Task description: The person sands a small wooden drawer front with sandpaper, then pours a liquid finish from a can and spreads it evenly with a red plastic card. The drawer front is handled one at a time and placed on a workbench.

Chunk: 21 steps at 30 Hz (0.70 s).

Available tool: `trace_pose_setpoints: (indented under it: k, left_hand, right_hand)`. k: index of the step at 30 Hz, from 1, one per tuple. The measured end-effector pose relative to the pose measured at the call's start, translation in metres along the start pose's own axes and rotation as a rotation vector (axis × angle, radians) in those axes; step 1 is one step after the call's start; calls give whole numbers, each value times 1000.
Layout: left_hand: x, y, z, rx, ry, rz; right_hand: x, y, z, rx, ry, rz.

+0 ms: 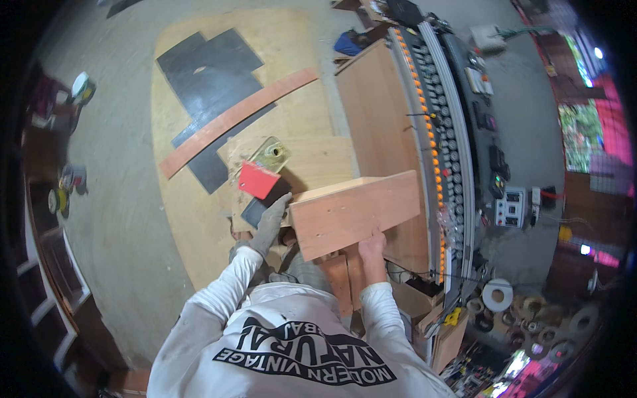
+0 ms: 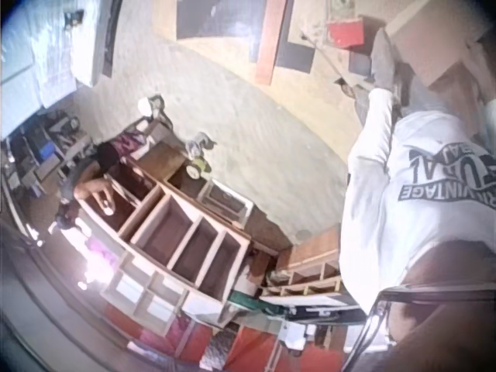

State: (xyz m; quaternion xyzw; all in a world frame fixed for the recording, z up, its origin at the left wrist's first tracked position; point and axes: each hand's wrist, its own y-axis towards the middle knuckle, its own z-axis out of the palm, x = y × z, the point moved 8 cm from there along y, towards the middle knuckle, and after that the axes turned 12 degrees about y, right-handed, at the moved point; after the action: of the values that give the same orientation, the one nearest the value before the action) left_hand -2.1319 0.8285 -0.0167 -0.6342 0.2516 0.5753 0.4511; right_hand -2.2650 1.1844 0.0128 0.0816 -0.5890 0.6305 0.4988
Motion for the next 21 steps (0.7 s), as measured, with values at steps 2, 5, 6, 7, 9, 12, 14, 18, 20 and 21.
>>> trace_pose_setpoints:
  k: [2,5,6,7,9,12,14,18,20,21]
  left_hand:
    - [-32,-1,17,-51,14,-38]
    - [-57,2,23,39,203,-181]
    - [-66,2,23,0,154,-170]
    - [-70,0,23,16,182,-190]
    - [-73,-4,22,25,278,-199]
    - [-74,-23,24,-93,207,-154]
    - [-63,-41,27,-142,168,-217]
    - [-45,-74,52,-126,278,-207]
    - [-35,-90,63,-93,354,-158]
    - [-27,-97,69,-63,372,-161]
  right_hand:
    - [20,21,-12,-54,52,-72]
    - [48,47,-17,-20,141,-44]
    - [55,55,-19,-61,166,-33]
    - [57,61,-11,-6,162,25]
    - [67,73,-2,3,148,93]
    - [67,92,24,42,99,91]
    - [69,108,53,164,-7,51]
    - [75,159,122,324,-242,-43]
    - [72,182,151,367,-358,-88]
    - [69,193,165,384,-434,-116]
